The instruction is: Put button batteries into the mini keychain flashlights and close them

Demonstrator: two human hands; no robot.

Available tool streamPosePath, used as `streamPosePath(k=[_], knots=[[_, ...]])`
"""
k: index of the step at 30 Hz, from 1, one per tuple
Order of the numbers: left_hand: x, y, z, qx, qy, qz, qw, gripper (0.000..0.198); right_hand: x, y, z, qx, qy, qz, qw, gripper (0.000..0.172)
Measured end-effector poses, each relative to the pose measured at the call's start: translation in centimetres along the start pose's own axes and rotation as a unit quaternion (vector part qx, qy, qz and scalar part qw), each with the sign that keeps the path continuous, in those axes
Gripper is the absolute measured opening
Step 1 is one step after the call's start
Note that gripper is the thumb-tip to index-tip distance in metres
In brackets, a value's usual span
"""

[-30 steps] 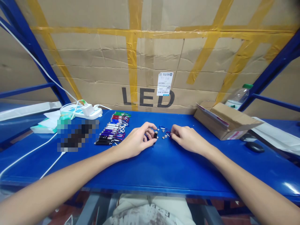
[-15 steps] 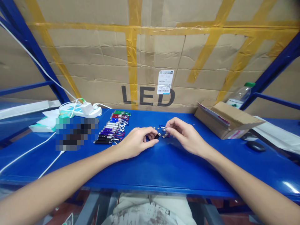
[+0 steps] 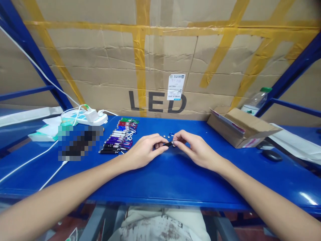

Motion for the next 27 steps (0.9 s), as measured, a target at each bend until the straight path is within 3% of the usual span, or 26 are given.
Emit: streamPosePath(k=[9, 17, 22, 27], knots=[[0.7, -0.6, -0.1, 0.047, 0.032, -0.053, 0.997, 0.024, -0.3, -0.6, -0.2, 0.023, 0.036, -0.043, 0.998, 0.020], [0.4, -0.2, -0.3, 0.007, -0.035, 0.048, 0.998, 0.020, -0.2, -1.1, -0.2, 0.018, -0.001, 0.025, 1.000, 0.019], [0.1, 0.0, -0.8, -0.015, -0.096, 0.118, 0.988, 0.019, -0.5, -1.6, -0.1, 0.010, -0.062, 0.124, 0.990, 0.022], [-0.7, 0.4, -0.8, -0.040, -0.145, 0.206, 0.967, 0.024, -1.4, -2.5, 0.2, 0.001, -0.168, 0.316, 0.934, 0.035]])
Point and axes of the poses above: each hand's wrist, its own z-axis towards the middle knuckle, its own y-axis out of the back of the hand, x = y × z, the point moved 4 cm from there along z, towards the middle knuckle, and after that the axes turned 14 degrees about z, right-handed, at the moved point
